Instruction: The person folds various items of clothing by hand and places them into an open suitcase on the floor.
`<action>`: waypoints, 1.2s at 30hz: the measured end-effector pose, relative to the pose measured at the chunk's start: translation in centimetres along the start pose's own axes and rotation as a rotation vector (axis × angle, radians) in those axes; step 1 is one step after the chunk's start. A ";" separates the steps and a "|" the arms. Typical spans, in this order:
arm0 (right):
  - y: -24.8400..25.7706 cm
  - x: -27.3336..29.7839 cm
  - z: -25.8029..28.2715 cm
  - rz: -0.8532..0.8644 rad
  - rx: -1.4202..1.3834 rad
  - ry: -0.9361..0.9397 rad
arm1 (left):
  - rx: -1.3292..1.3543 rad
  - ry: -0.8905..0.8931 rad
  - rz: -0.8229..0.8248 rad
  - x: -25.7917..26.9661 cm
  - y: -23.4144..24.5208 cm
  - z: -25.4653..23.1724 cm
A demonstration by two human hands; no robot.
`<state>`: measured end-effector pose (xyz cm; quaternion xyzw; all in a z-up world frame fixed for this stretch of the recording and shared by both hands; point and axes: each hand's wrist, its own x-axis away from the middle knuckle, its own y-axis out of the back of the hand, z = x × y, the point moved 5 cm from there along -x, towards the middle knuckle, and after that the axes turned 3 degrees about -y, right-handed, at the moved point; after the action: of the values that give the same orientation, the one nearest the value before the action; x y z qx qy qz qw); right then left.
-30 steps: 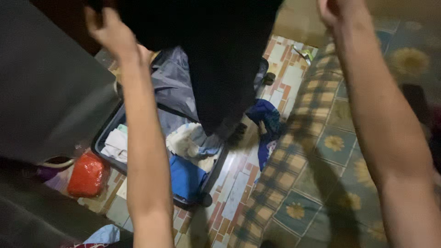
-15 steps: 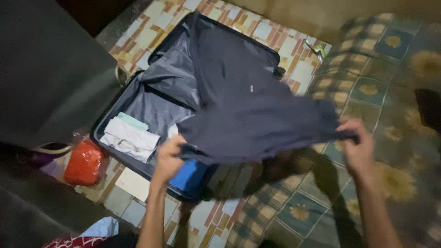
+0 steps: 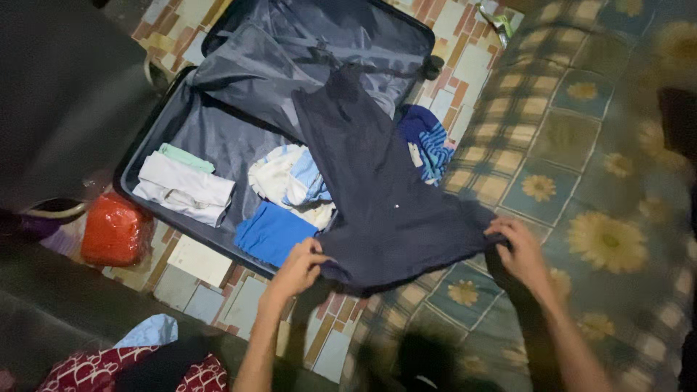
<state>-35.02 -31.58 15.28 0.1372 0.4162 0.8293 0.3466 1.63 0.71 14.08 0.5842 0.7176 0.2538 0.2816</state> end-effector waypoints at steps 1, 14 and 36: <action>0.4 0.2 0.4 0.006 -0.001 -0.009 | 0.006 0.004 0.008 -0.2 1.0 -1.0; -4.6 -3.8 10.1 0.373 0.473 -0.009 | 0.314 0.150 0.277 2.1 -9.7 -0.2; -17.7 2.2 5.0 0.935 0.669 0.180 | 0.008 0.081 -0.212 -9.0 -13.4 -5.6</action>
<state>-25.85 -19.77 4.29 0.3375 0.5785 0.7262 -0.1555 -10.19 -10.83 9.71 0.4953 0.7873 0.2430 0.2752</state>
